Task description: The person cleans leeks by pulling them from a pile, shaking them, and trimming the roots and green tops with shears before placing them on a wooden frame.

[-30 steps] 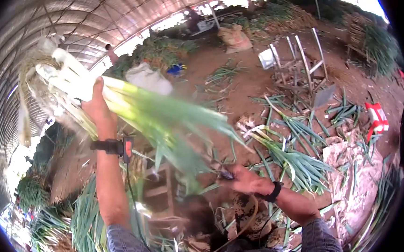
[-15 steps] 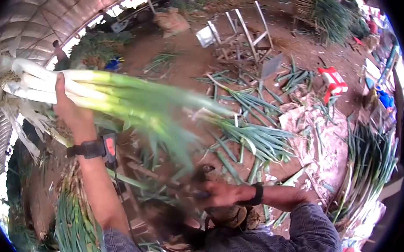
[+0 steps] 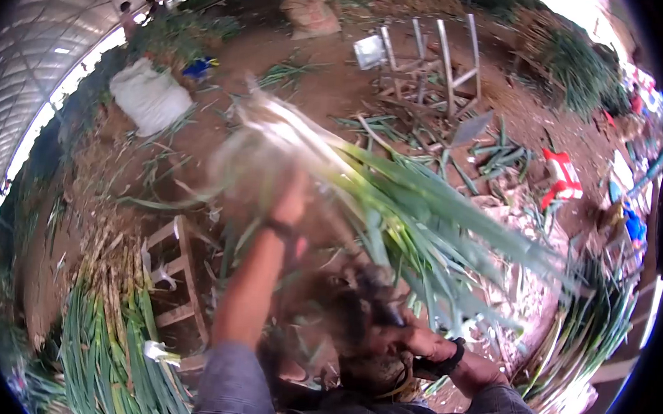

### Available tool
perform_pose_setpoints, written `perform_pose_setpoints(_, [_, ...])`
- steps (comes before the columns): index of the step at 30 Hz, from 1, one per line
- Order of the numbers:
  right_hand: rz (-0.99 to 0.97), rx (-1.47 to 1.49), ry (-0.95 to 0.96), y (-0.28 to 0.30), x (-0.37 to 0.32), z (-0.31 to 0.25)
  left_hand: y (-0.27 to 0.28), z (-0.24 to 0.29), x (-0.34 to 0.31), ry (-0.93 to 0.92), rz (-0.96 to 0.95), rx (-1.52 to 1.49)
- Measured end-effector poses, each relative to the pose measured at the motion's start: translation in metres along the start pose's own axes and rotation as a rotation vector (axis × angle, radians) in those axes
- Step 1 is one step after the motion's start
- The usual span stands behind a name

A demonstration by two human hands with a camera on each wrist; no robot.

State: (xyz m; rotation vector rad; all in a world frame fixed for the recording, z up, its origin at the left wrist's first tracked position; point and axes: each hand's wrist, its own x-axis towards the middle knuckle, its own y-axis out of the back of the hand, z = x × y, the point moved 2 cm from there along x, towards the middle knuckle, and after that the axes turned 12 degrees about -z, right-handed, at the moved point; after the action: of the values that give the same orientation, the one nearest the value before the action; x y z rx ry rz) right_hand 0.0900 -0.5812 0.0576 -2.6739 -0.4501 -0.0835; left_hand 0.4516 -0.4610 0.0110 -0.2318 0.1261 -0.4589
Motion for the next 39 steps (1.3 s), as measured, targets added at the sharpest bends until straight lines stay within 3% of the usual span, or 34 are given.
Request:
perform_pose_setpoints(2, [0.086,0.149,-0.331,0.012,0.035,0.017,0.018,-0.059,-0.033,0.097,-0.023,0.169])
perform_pose_setpoints(4, [0.125,0.309,-0.367,0.006,0.064,0.019,-0.005,-0.042,-0.121,0.282,-0.354,-0.097])
perform_pose_setpoints(6, [0.126,0.416,-0.371,-0.009,0.097,0.025,0.009,-0.06,-0.188,0.435,-0.49,-0.134])
perform_pose_setpoints(8, [0.119,0.358,-0.32,-0.027,0.131,0.049,-0.005,-0.031,-0.272,0.136,-0.268,-0.134])
perform_pose_setpoints(9, [0.124,0.306,-0.267,-0.042,0.15,0.057,-0.008,-0.016,-0.299,0.122,-0.239,0.005])
perform_pose_setpoints(11, [-0.036,0.419,-0.351,-0.08,0.175,0.067,-0.006,0.004,-0.349,0.11,-0.166,0.269])
perform_pose_setpoints(13, [-0.199,0.255,-0.342,-0.123,0.195,0.104,0.021,-0.005,-0.38,0.046,0.018,0.535])
perform_pose_setpoints(15, [-0.266,0.155,-0.315,-0.161,0.194,0.123,0.025,0.011,-0.401,0.045,0.132,0.323])
perform_pose_setpoints(17, [-0.315,0.069,-0.302,-0.2,0.189,0.133,0.043,-0.017,-0.423,-0.029,0.199,0.385])
perform_pose_setpoints(20, [-0.603,-0.217,-0.294,-0.227,0.192,0.155,0.076,-0.024,-0.466,0.103,0.116,0.7])
perform_pose_setpoints(22, [-0.847,-0.238,-0.548,-0.225,0.206,0.18,0.094,-0.044,-0.478,-0.05,0.091,0.388])
perform_pose_setpoints(24, [-0.671,-0.097,-0.676,-0.224,0.213,0.197,0.116,-0.011,-0.465,-0.008,-0.085,0.43])
perform_pose_setpoints(26, [-0.61,-0.147,-0.688,-0.214,0.242,0.217,0.177,-0.005,-0.47,0.022,0.009,0.012])
perform_pose_setpoints(27, [-0.538,-0.037,-0.793,-0.215,0.254,0.219,0.209,0.003,-0.474,0.048,0.079,0.01])
perform_pose_setpoints(28, [-0.614,0.22,-0.938,-0.198,0.269,0.258,0.25,0.01,-0.476,0.07,0.209,0.169])
perform_pose_setpoints(32, [-0.889,-0.406,-0.812,-0.22,0.287,0.249,0.414,0.051,-0.481,0.288,0.792,1.21])
perform_pose_setpoints(33, [-0.875,-0.34,-0.76,-0.222,0.286,0.249,0.443,0.065,-0.481,0.4,0.864,1.498])
perform_pose_setpoints(35, [-0.837,-0.404,-0.746,-0.223,0.297,0.247,0.511,0.06,-0.494,0.45,0.975,1.607])
perform_pose_setpoints(39, [-0.858,-0.507,-0.702,-0.222,0.316,0.232,0.533,0.069,-0.482,0.474,0.892,1.836])
